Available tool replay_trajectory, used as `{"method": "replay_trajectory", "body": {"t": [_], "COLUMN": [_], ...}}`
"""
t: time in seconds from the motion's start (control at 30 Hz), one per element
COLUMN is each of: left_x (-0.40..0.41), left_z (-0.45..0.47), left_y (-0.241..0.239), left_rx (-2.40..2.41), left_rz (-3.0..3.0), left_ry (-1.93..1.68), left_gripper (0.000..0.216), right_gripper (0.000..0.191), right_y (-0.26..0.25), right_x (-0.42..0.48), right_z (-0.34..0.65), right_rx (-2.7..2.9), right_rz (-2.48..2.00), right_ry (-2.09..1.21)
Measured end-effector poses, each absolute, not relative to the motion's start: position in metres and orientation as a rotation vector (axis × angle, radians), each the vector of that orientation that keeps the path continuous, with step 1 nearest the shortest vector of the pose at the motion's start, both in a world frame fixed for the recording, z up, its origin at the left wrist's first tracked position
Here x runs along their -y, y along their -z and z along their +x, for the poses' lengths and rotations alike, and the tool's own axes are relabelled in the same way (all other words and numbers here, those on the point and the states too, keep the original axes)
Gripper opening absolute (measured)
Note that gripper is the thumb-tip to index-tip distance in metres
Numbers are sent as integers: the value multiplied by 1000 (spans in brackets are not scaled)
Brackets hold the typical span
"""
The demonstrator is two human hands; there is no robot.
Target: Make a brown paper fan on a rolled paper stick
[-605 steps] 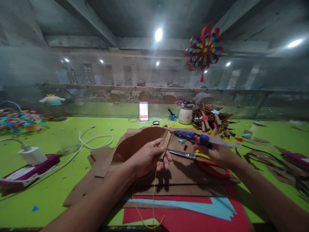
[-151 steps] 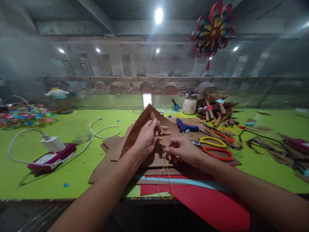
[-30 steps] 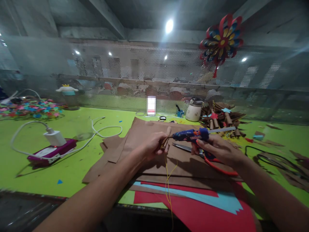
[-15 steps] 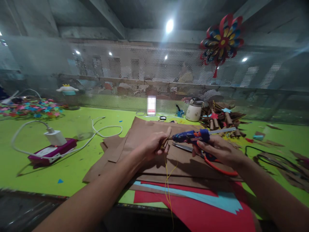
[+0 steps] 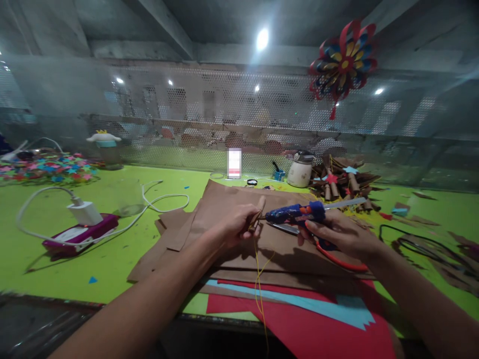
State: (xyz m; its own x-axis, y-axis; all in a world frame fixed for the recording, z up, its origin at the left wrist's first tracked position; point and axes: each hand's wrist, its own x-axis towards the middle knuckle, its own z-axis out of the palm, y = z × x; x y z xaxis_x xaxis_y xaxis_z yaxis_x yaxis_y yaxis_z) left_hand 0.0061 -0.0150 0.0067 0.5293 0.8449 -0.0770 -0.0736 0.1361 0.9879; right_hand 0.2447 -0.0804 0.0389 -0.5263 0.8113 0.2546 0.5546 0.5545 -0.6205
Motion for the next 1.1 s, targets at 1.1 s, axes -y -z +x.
{"method": "replay_trajectory", "body": {"t": [1.1], "left_x": [22], "left_z": [7], "left_y": [-13], "left_rx": [-738], "left_rz": [1309], "left_ry": [-793], "left_gripper": [24], "right_gripper": [44], "right_y": [-34], "right_x": [75], "right_z": [244], "right_rx": [2145], "right_rz": [-1089], "right_ry": [-675]}}
